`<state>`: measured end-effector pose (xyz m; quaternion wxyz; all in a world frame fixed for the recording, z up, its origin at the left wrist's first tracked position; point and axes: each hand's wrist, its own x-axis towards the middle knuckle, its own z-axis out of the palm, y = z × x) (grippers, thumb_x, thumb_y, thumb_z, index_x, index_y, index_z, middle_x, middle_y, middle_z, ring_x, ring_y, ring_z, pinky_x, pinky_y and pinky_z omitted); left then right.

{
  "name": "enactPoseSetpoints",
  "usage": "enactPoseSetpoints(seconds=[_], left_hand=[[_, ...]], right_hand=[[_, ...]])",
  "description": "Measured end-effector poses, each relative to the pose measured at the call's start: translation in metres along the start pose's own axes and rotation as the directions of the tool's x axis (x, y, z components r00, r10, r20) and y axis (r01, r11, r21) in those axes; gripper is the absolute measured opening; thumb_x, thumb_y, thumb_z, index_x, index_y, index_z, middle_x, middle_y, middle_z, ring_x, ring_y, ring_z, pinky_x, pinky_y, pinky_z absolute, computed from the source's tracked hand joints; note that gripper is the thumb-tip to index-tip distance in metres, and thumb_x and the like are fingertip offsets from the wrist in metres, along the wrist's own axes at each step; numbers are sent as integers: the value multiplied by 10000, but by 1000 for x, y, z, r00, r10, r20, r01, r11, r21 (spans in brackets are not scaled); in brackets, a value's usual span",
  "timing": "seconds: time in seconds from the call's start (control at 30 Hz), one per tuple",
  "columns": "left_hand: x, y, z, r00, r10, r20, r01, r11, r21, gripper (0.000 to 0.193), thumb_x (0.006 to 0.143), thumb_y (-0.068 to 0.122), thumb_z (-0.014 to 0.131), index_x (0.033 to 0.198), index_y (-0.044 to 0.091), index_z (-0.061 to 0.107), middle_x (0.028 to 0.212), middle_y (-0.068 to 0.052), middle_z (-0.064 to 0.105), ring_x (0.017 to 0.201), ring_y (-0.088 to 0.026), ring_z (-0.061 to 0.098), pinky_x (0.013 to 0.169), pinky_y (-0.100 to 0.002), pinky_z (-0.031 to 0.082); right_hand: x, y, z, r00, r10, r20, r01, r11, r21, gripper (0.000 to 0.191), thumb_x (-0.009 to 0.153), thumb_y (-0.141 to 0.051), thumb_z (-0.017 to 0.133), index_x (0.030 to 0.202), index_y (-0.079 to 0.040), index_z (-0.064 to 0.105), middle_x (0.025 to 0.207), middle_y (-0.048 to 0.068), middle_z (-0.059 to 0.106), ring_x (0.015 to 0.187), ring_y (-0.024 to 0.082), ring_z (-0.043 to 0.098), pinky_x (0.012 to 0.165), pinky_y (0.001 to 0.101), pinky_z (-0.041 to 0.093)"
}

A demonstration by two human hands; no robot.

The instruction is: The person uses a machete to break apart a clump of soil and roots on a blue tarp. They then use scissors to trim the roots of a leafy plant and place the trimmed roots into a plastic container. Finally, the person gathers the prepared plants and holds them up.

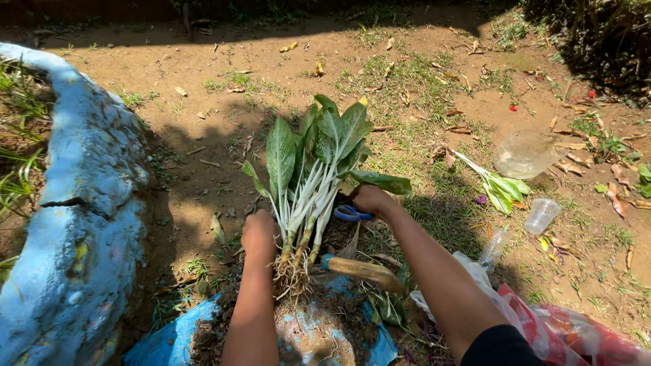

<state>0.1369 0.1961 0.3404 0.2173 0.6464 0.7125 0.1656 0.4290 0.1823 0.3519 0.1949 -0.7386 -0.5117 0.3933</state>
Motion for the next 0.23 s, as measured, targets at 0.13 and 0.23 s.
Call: enactPoseSetpoints(seconds=[0.13,0.23], left_hand=[[-3,-2,-54,999,-15,-40,14,1000,-24,252,959,155,576,1082,13,744,1168,-249,717,1110,-460,680,923,-539,569],[5,4,-106,994,-21,-110,15,998,-54,255,937,181,594,1103,69,752,1196,-264,700,1162,-470,646,990,-558,531]], right_hand=[[5,-39,-17,999,-29,-30,26,997,-78,250,877,-42,553,935,69,769,785,240,738,567,326,684,475,465,510],[27,-73,-33,978,-206,-33,194,956,-219,306,843,-104,611,1057,-26,815,1055,230,765,794,310,748,762,488,606]])
